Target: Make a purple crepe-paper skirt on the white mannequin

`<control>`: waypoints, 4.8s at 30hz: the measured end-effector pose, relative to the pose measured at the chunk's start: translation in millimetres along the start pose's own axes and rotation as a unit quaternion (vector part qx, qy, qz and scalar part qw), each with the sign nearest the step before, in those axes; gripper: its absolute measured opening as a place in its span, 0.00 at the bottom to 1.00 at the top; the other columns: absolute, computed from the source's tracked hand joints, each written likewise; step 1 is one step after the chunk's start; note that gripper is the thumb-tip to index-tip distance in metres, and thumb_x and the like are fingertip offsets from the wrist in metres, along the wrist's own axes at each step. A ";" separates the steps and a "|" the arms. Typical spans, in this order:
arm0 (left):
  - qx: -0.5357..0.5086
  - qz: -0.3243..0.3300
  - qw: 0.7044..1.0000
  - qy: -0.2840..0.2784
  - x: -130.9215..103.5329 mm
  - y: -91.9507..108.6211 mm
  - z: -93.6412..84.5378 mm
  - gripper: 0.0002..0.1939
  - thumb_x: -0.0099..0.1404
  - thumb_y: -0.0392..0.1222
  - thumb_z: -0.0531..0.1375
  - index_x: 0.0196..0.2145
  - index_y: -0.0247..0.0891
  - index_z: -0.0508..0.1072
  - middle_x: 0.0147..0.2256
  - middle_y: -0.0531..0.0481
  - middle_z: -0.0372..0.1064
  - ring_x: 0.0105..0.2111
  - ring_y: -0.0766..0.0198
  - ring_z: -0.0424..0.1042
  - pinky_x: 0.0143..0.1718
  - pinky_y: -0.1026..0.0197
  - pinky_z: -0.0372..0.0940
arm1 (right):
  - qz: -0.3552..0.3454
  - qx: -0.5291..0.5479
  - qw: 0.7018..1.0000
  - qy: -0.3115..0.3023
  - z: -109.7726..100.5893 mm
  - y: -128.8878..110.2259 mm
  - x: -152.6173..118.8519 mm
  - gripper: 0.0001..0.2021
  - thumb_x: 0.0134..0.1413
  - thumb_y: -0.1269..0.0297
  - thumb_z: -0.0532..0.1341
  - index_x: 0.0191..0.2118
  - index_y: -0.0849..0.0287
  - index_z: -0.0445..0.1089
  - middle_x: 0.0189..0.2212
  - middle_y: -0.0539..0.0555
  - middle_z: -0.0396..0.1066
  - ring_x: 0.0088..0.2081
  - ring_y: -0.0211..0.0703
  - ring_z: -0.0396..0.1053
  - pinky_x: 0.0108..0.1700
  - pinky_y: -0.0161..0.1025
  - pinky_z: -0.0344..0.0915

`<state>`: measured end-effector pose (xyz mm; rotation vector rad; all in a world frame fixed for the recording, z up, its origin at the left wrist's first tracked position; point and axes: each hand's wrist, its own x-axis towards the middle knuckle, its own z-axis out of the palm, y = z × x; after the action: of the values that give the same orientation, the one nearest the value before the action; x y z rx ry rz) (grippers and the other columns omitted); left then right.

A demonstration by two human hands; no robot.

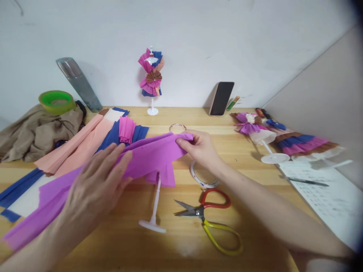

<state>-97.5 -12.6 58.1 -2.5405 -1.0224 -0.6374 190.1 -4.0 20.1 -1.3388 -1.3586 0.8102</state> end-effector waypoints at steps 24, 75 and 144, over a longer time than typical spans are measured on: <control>0.042 -0.007 0.986 -0.162 38.5 24.3 50.3 0.24 0.62 0.22 0.46 0.50 0.26 0.73 0.44 0.33 0.77 0.44 0.49 0.77 0.48 0.48 0.69 | 0.020 0.072 0.997 0.023 -12.1 16.3 22.7 0.24 0.42 0.58 0.66 0.48 0.60 0.68 0.43 0.58 0.73 0.38 0.43 0.71 0.40 0.43 0.69; -0.149 -0.174 0.918 -0.322 30.9 -10.1 21.3 0.13 0.68 0.48 0.48 0.30 0.40 0.66 0.27 0.51 0.69 0.29 0.57 0.69 0.32 0.59 0.53 | 0.158 0.176 0.971 -0.031 -7.6 27.9 -22.3 0.22 0.38 0.56 0.72 0.40 0.59 0.72 0.30 0.49 0.73 0.30 0.38 0.68 0.36 0.39 0.67; -0.046 -0.132 0.961 -0.240 0.1 28.3 54.4 0.19 0.60 0.28 0.50 0.47 0.33 0.72 0.41 0.37 0.76 0.41 0.51 0.76 0.43 0.54 0.69 | 0.098 -0.225 0.950 -0.196 -63.4 -2.6 -150.1 0.17 0.55 0.66 0.57 0.52 0.52 0.64 0.29 0.51 0.67 0.26 0.41 0.67 0.28 0.38 0.66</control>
<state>-62.0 -7.3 8.4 -2.7314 -1.5420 -0.1225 228.9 -161.8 8.5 -1.7504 -1.8199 0.9735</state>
